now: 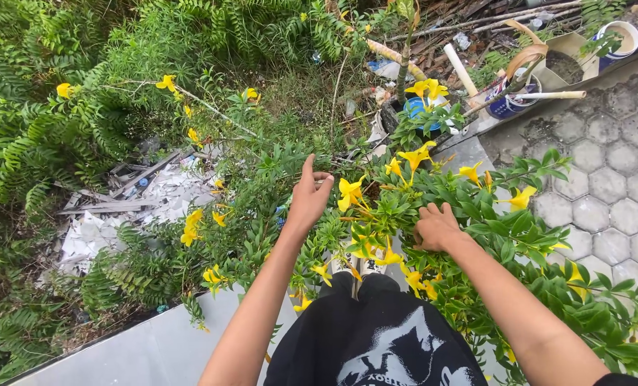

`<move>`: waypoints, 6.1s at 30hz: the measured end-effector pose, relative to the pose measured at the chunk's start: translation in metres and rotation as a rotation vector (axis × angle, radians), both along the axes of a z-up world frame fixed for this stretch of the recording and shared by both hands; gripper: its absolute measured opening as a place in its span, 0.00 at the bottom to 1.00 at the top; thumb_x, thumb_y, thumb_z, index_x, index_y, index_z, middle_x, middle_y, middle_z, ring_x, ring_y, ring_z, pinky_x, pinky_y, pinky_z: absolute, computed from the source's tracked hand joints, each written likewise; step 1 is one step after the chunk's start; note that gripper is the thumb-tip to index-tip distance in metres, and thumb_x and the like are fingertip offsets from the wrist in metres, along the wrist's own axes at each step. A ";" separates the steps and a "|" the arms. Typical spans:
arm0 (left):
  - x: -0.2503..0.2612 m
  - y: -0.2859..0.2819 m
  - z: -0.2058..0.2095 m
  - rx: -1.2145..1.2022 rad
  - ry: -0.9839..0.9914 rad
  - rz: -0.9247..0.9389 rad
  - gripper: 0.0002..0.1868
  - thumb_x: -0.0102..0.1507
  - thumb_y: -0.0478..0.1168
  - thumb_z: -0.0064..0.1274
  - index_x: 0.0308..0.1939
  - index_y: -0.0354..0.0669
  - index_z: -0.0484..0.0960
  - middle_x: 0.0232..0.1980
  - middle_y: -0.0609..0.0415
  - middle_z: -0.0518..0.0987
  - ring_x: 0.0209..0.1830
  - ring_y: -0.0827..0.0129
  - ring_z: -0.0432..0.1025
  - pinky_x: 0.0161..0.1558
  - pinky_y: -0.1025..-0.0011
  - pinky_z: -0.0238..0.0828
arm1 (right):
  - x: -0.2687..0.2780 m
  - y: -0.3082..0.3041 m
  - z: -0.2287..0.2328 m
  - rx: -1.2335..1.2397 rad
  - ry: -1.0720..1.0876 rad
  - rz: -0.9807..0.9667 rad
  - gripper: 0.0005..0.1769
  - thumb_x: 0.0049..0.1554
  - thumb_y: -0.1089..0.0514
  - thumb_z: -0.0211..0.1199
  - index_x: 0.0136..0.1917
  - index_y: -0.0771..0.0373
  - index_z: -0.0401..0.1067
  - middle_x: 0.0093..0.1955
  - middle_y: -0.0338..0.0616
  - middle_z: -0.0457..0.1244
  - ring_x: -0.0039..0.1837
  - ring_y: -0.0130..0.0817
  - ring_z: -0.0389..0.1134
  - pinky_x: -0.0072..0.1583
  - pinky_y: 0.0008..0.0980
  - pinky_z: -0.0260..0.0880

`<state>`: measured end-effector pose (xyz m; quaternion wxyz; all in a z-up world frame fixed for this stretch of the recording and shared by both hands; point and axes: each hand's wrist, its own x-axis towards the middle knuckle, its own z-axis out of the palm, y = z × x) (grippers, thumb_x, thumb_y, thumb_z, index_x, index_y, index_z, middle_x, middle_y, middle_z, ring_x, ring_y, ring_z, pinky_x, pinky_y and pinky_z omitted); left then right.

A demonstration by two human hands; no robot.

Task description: The person is pruning and cleaning yellow-flowered plants in a garden area.

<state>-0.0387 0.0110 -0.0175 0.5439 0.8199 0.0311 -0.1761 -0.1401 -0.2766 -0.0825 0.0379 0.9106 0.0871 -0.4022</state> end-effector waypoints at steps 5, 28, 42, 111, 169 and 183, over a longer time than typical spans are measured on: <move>-0.001 0.004 0.002 0.018 0.015 -0.001 0.40 0.65 0.44 0.50 0.79 0.45 0.51 0.57 0.48 0.82 0.52 0.63 0.79 0.55 0.64 0.73 | -0.008 -0.002 -0.021 -0.040 -0.056 0.148 0.11 0.50 0.39 0.72 0.44 0.41 0.82 0.62 0.38 0.58 0.71 0.39 0.52 0.69 0.50 0.48; -0.019 -0.064 0.072 -0.290 -0.140 -0.234 0.22 0.64 0.44 0.58 0.61 0.43 0.78 0.48 0.52 0.84 0.42 0.71 0.79 0.43 0.72 0.76 | 0.039 0.006 0.112 1.461 -0.330 -1.124 0.11 0.58 0.66 0.64 0.55 0.68 0.76 0.51 0.42 0.72 0.50 0.28 0.73 0.54 0.28 0.74; 0.012 -0.062 0.126 -0.348 -0.604 -0.129 0.07 0.63 0.30 0.57 0.45 0.36 0.84 0.45 0.52 0.83 0.42 0.70 0.81 0.45 0.73 0.79 | 0.079 0.020 0.183 1.428 -0.570 -0.812 0.09 0.56 0.66 0.68 0.52 0.67 0.79 0.47 0.39 0.72 0.48 0.23 0.71 0.52 0.25 0.72; -0.079 0.276 0.115 -0.206 -0.785 0.684 0.08 0.69 0.35 0.53 0.48 0.34 0.83 0.42 0.57 0.84 0.41 0.79 0.78 0.47 0.78 0.75 | 0.070 0.056 0.164 1.068 -0.720 -0.483 0.13 0.66 0.63 0.56 0.61 0.66 0.77 0.49 0.44 0.72 0.48 0.23 0.71 0.51 0.25 0.70; -0.238 0.701 -0.031 0.103 -0.271 0.822 0.16 0.69 0.46 0.51 0.43 0.41 0.90 0.31 0.57 0.86 0.29 0.77 0.71 0.34 0.74 0.65 | 0.002 0.620 0.031 1.275 -0.532 -0.522 0.14 0.67 0.65 0.52 0.60 0.69 0.75 0.51 0.47 0.71 0.50 0.28 0.73 0.54 0.29 0.72; -0.153 0.721 -0.542 0.384 0.128 0.100 0.26 0.61 0.55 0.58 0.56 0.41 0.81 0.54 0.42 0.82 0.55 0.49 0.77 0.54 0.56 0.73 | 0.022 0.744 -0.418 0.803 0.060 0.039 0.19 0.52 0.59 0.60 0.56 0.62 0.79 0.46 0.46 0.75 0.46 0.34 0.77 0.53 0.36 0.75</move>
